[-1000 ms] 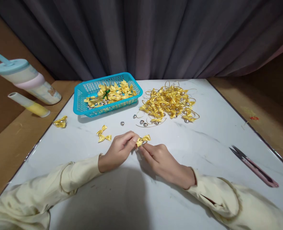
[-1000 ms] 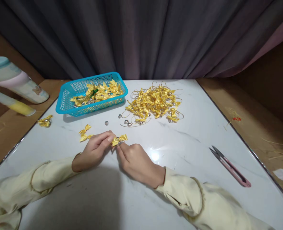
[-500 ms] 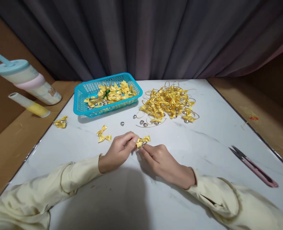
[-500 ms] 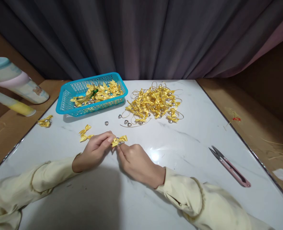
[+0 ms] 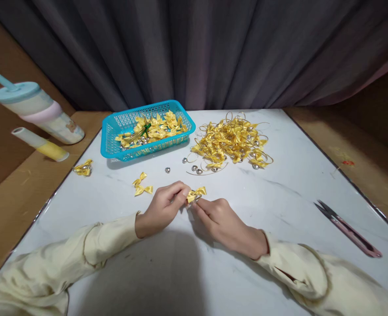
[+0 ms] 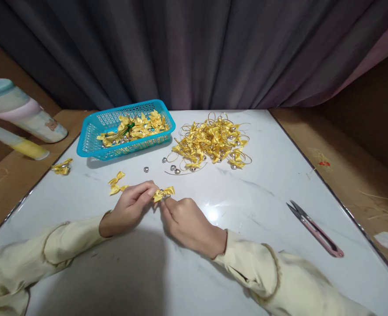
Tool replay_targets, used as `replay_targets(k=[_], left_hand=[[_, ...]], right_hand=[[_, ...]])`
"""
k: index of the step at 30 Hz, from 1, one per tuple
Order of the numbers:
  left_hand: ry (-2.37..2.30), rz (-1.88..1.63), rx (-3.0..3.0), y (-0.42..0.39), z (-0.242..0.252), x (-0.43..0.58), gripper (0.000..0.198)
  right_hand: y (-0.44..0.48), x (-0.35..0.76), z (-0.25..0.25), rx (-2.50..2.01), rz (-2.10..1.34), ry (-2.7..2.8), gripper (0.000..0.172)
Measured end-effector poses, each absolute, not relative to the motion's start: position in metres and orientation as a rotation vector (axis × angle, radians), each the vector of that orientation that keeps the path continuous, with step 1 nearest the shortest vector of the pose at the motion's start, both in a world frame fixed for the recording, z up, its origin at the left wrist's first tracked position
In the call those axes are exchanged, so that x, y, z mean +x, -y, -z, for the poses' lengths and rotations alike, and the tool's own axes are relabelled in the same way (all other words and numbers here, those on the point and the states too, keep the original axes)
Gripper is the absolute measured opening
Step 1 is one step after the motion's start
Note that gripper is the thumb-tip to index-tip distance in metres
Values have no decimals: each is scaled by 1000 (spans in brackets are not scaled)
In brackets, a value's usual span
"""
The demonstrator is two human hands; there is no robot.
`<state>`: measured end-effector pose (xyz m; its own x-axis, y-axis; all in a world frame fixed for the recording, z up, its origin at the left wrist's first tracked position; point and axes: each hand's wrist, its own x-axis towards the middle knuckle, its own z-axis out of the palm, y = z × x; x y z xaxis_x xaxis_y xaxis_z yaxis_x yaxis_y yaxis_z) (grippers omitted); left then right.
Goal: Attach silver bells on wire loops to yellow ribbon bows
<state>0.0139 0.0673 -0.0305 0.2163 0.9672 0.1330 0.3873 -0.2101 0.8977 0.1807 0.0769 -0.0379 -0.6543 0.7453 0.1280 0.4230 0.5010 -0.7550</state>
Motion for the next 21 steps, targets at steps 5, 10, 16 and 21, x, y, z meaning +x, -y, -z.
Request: replay_targets(k=[5, 10, 16, 21], left_hand=[[-1212, -912, 1747, -71, 27, 10, 29], [-1144, -912, 1786, -73, 27, 6, 24], [-1201, -927, 1782, -74, 28, 8, 26], [-1219, -919, 1700, -73, 27, 10, 28]], right_hand=[[-78, 181, 39, -981, -976, 2327, 29], [-79, 181, 41, -990, -991, 2332, 28], [-78, 181, 40, -961, -966, 2355, 27], [-78, 181, 40, -937, -947, 2346, 29]])
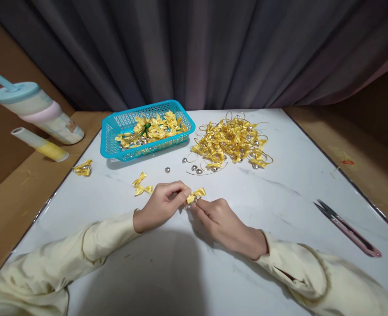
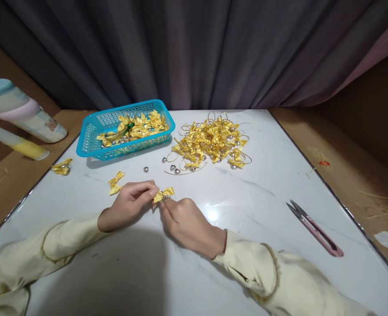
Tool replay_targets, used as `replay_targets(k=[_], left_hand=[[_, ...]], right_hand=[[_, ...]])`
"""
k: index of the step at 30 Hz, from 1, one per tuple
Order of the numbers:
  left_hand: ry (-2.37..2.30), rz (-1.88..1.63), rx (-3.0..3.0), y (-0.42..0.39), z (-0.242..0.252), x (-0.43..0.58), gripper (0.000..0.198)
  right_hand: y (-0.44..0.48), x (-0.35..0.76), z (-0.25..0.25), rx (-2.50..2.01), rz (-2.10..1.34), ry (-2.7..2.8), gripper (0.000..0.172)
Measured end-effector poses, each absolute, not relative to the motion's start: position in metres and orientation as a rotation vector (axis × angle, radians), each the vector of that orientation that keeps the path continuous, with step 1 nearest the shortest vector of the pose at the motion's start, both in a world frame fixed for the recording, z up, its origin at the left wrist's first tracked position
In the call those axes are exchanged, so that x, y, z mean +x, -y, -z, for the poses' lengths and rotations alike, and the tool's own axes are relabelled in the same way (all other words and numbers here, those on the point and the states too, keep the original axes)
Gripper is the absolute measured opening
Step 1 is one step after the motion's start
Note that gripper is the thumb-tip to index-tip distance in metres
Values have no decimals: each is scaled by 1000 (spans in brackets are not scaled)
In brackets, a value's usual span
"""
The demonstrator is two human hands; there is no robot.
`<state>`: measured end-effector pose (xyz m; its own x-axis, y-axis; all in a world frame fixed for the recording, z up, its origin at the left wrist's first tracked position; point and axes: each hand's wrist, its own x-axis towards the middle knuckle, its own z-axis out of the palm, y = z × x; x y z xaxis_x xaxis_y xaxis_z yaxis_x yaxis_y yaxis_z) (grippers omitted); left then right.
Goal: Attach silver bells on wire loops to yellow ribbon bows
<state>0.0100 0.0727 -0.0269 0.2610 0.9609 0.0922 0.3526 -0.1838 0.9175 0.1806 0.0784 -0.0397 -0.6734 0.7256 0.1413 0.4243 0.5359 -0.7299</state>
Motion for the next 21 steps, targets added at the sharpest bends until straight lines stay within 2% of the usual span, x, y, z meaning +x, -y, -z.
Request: replay_targets(k=[9, 21], left_hand=[[-1202, -893, 1624, -70, 23, 15, 24], [-1186, -850, 1446, -71, 26, 15, 28]], right_hand=[[-77, 181, 40, -947, -903, 2349, 30], [-76, 182, 41, -952, -849, 2353, 31]])
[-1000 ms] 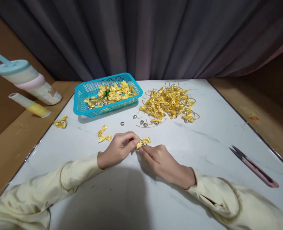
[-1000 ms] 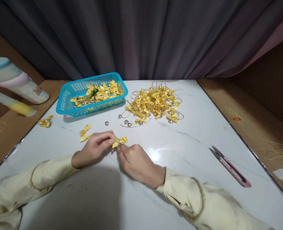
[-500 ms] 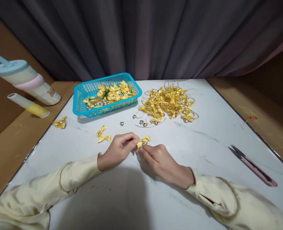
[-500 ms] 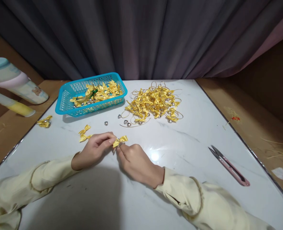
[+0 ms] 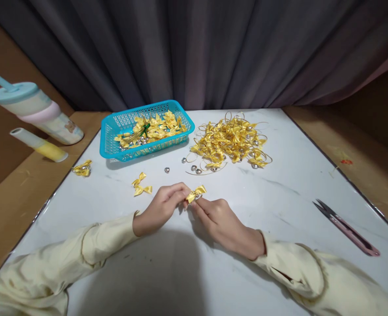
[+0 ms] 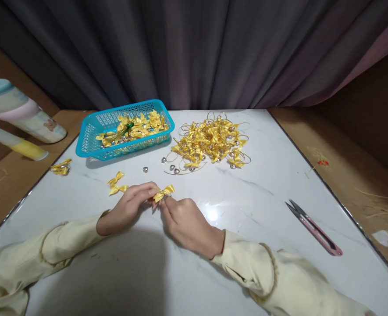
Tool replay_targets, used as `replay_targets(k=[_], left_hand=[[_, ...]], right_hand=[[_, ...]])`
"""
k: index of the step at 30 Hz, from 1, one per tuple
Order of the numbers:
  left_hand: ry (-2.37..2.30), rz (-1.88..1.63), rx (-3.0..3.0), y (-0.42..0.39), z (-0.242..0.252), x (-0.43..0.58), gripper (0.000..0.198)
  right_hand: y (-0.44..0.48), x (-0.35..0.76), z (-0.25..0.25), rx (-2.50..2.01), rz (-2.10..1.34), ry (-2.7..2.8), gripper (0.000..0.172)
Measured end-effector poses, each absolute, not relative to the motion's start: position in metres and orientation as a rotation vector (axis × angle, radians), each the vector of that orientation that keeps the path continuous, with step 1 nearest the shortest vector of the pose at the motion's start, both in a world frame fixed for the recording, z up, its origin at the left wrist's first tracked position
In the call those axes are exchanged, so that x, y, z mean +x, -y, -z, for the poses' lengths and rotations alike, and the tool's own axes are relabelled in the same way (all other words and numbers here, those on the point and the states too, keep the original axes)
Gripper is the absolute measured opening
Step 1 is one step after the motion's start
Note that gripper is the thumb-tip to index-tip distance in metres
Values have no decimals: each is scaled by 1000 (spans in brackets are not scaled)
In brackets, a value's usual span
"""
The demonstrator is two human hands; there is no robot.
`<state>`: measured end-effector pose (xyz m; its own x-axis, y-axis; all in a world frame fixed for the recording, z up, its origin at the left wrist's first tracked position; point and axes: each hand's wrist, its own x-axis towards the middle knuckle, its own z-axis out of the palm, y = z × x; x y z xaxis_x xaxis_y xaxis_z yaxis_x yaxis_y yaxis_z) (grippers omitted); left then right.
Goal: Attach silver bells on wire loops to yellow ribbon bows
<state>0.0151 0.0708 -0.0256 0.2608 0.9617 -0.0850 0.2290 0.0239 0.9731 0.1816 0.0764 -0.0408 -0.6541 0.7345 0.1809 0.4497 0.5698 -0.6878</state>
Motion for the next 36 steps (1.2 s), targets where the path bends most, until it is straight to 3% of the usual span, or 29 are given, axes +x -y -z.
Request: replay_targets(k=[26, 36], left_hand=[[-1135, -860, 1593, -72, 25, 9, 31], [-1068, -806, 1388, -77, 17, 8, 33]], right_hand=[[-80, 183, 36, -1006, -865, 2312, 31], [-83, 185, 35, -1000, -865, 2388, 30]])
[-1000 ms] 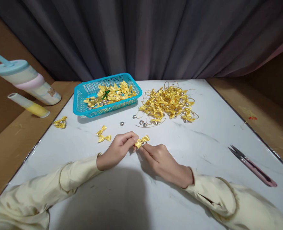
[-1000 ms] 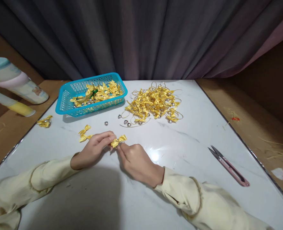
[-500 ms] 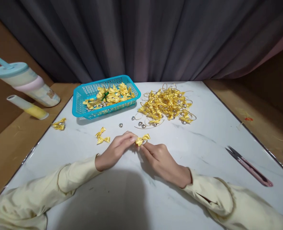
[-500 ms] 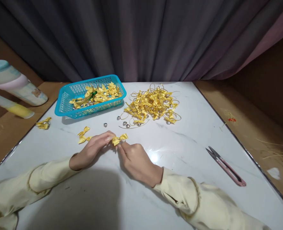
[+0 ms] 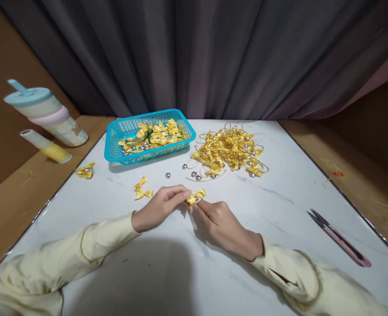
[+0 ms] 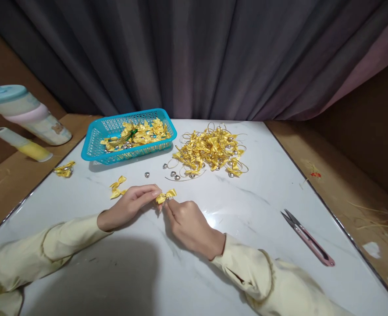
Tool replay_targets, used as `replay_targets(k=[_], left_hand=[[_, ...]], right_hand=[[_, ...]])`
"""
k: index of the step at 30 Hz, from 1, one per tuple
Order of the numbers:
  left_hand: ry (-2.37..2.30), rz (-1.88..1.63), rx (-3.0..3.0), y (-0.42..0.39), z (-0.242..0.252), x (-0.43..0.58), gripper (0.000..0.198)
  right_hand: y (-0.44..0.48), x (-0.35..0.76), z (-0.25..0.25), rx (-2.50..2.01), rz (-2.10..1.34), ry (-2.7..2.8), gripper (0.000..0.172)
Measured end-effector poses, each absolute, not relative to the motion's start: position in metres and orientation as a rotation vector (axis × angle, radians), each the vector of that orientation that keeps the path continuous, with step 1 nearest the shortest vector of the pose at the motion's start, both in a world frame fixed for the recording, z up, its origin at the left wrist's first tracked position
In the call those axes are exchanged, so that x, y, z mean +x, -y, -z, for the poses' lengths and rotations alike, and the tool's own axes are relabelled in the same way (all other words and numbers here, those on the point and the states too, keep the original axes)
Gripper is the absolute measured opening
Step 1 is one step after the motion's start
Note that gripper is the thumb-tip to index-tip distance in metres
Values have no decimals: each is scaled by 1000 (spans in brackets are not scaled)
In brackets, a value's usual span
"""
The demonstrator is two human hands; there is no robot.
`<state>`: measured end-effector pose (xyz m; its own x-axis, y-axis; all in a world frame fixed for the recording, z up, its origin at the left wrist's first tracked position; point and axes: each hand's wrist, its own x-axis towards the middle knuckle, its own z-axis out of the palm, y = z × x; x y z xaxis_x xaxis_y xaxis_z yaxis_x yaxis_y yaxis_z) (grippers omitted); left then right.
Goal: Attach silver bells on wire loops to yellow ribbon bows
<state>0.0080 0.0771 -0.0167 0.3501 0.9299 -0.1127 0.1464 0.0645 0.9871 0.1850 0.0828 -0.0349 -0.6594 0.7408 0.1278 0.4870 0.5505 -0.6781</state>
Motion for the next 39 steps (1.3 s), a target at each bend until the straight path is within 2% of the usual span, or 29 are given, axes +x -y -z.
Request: replay_targets(k=[19, 39], left_hand=[[-963, -771, 1416, -79, 23, 2, 24], [-988, -786, 1385, -75, 24, 8, 22]], right_hand=[[-85, 187, 35, -969, -711, 2482, 32], [-80, 184, 48, -933, -559, 2542, 31]])
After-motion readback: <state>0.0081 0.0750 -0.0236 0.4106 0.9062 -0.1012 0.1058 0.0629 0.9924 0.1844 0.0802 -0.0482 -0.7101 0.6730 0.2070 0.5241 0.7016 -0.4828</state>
